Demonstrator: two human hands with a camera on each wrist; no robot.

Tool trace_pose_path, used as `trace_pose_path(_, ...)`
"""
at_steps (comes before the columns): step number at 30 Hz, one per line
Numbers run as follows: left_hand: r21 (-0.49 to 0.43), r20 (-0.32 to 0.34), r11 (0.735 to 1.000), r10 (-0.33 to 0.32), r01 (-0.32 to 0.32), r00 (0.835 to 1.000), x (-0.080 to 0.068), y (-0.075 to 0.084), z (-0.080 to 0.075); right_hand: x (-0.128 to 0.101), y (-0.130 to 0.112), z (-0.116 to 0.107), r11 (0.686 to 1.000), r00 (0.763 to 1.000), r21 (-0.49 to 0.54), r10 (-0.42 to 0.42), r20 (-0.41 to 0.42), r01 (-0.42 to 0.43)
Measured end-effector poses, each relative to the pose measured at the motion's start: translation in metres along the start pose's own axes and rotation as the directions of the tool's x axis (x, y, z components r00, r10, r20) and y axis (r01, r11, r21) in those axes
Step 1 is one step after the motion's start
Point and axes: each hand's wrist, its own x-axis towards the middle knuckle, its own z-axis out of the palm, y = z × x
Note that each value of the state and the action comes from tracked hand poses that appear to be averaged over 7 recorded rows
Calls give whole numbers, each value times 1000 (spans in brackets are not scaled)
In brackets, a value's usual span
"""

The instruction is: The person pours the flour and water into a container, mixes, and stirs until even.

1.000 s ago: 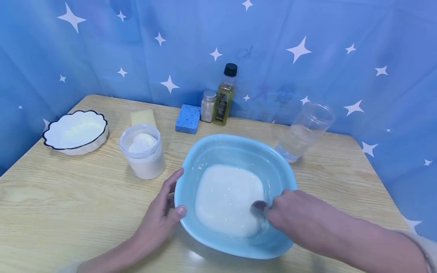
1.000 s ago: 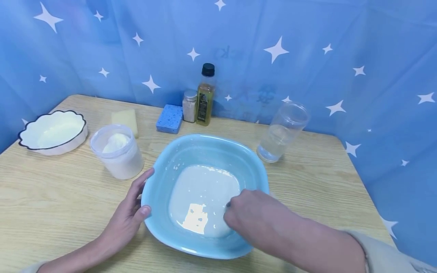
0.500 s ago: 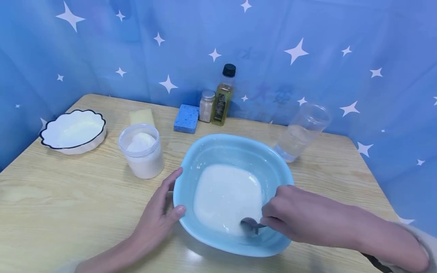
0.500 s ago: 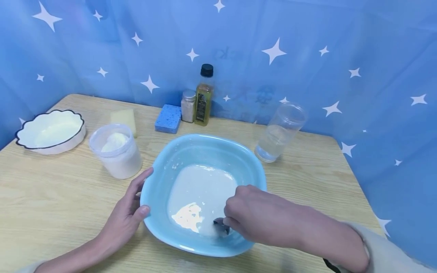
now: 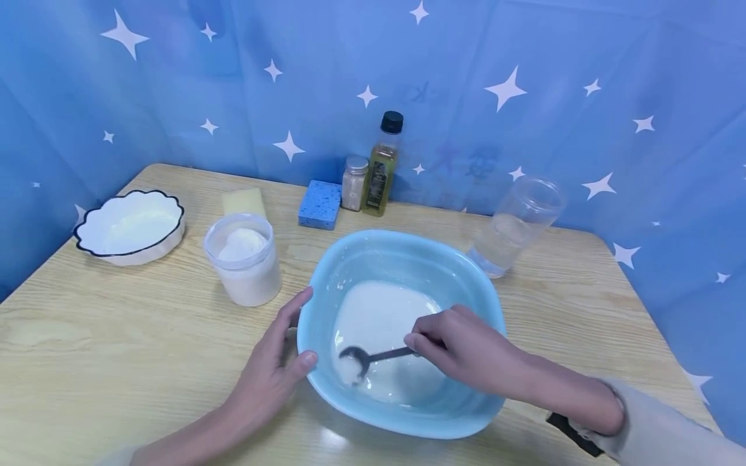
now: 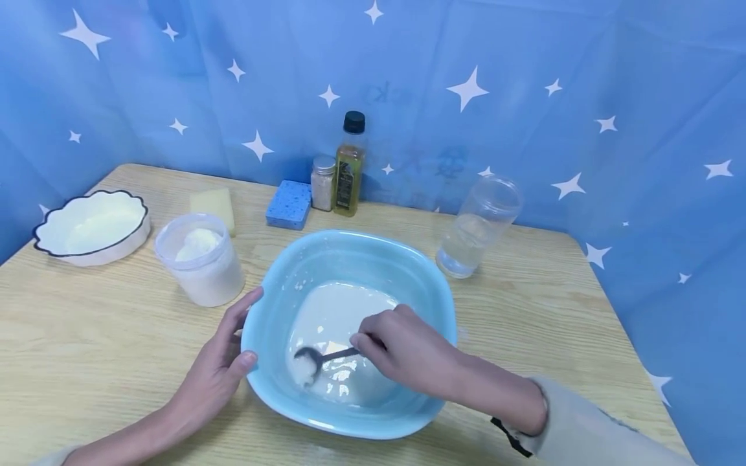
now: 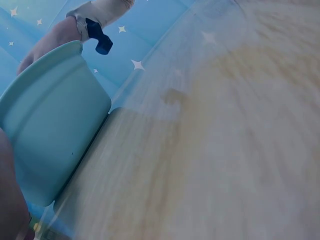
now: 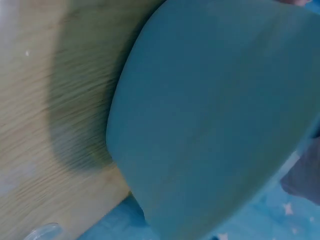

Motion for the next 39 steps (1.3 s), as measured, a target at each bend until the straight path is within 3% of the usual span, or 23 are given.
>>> trace_pose_path(5,-18,8,1000,2,-2,1000,0,-1,1,14,10,0,997,996,-70,24,-80,-30)
trace_pose_path(9,-8,11,1000,-9,9,1000,0,1,0,17,21,-6,965,982,-257,-104,-156,61)
trace_pose_path(11,-2,11,1000,-18,18,1000,0,2,-1,15,25,-9,920,955,-371,-212,-206,125)
trace_pose_path(14,8,8,1000,-25,25,1000,0,4,-2,11,29,-13,851,893,-488,-360,-271,195)
trace_pose_path(17,9,7,1000,-14,14,1000,0,4,-3,8,33,-13,815,846,-516,-452,-283,263)
trace_pose_path(19,2,13,1000,-6,6,1000,1,4,-2,7,35,-12,805,837,-515,-477,-268,294)
trace_pose_path(23,-13,21,1000,-5,5,1000,1,2,-1,2,41,-10,793,855,-548,-456,-247,265)
trace_pose_path(28,-15,19,1000,4,-3,1000,2,2,2,-14,38,-19,800,947,-589,-265,-182,111)
trace_pose_path(31,-8,9,1000,7,-7,1000,1,4,0,-24,30,-32,864,983,-492,-166,-85,103)
trace_pose_path(35,7,-9,1000,5,-5,1000,0,6,-1,-26,21,-40,956,991,-263,-131,22,132)
trace_pose_path(39,-6,4,1000,-9,9,1000,0,3,1,-19,20,-30,972,986,-169,-163,19,164)
